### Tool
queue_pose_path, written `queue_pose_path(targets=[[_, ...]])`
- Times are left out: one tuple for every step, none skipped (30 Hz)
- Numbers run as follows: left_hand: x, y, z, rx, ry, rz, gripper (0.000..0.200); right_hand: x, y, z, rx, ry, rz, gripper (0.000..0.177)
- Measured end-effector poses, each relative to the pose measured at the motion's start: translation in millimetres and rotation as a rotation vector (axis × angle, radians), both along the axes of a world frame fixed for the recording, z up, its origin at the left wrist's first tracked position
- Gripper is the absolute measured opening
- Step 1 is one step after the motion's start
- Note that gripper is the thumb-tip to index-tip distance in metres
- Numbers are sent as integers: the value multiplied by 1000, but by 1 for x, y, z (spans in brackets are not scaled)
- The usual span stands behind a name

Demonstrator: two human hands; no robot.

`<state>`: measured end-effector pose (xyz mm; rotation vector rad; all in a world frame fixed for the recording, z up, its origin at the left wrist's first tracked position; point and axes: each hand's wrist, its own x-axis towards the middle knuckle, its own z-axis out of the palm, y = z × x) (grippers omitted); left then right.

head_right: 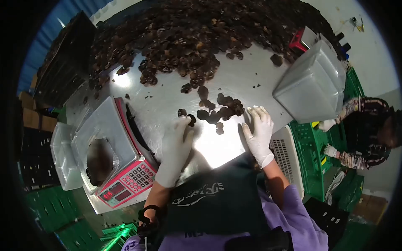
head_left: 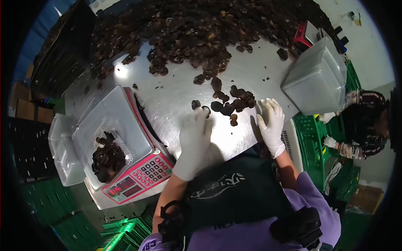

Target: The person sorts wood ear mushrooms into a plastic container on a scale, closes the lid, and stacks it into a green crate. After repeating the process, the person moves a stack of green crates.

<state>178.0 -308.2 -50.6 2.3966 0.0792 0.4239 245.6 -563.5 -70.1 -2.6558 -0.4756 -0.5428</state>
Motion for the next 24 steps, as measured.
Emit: queue_pose_path(targets=[[13, -3, -5, 147, -122, 40, 29, 0, 3, 3, 9, -3, 20, 47], [25, -5, -6, 149, -121, 29, 29, 1, 8, 5, 17, -7, 42, 45], [34, -8, -6, 226, 83, 26, 26, 5, 13, 6, 31, -37, 96, 41], [40, -10, -8, 302, 288, 26, 24, 7, 23, 12, 58, -47, 156, 37], [42, -13, -17, 360, 283, 56, 21, 11, 32, 11, 85, -49, 217, 36], [44, -14, -24, 365, 284, 58, 21, 16, 41, 10, 115, -52, 280, 36], [44, -14, -30, 352, 287, 94, 20, 22, 53, 10, 100, -45, 339, 36], [43, -14, -35, 337, 293, 130, 20, 27, 64, 10, 83, -35, 397, 37], [37, -13, -39, 342, 297, 131, 20, 29, 76, 11, 23, -14, 419, 38], [29, -11, -42, 191, 196, 150, 20, 33, 89, 8, -53, 35, 412, 39], [25, -9, -42, 39, 94, 170, 20, 37, 101, 2, -172, 11, 402, 36], [24, -9, -40, 45, 95, 176, 20, 41, 107, -5, -291, -14, 391, 34], [23, -9, -34, 7, 45, 218, 22, 44, 108, -9, -286, -14, 396, 34], [23, -8, -31, -29, -3, 259, 25, 46, 109, -13, -277, -19, 424, 30], [24, -4, -34, -6, -30, 263, 35, 48, 110, -15, -268, -25, 452, 28], [27, -4, -29, -1, -28, 267, 35, 46, 108, -9, -262, -24, 457, 28], [32, -4, -20, 55, 65, 314, 39, 41, 101, 3, -11, 30, 476, 23], [38, -5, -15, 109, 158, 361, 42, 40, 93, 10, 238, 84, 490, 19], [42, -2, -25, 146, 84, 336, 47, 45, 82, 7, 479, 103, 499, 13], [45, 0, -32, 146, 86, 335, 47, 41, 73, 17, 770, 454, 399, 18], [49, 2, -37, 205, 131, 341, 46, 47, 66, 22, 1081, 685, 383, 22], [53, 3, -39, 264, 176, 343, 45, 57, 58, 26, 1393, 915, 354, 25], [56, 3, -36, 269, 229, 348, 43, 69, 47, 34, 1421, 1012, 368, 29], [58, 4, -37, 270, 231, 341, 43, 81, 41, 39, 1446, 1112, 383, 33]])
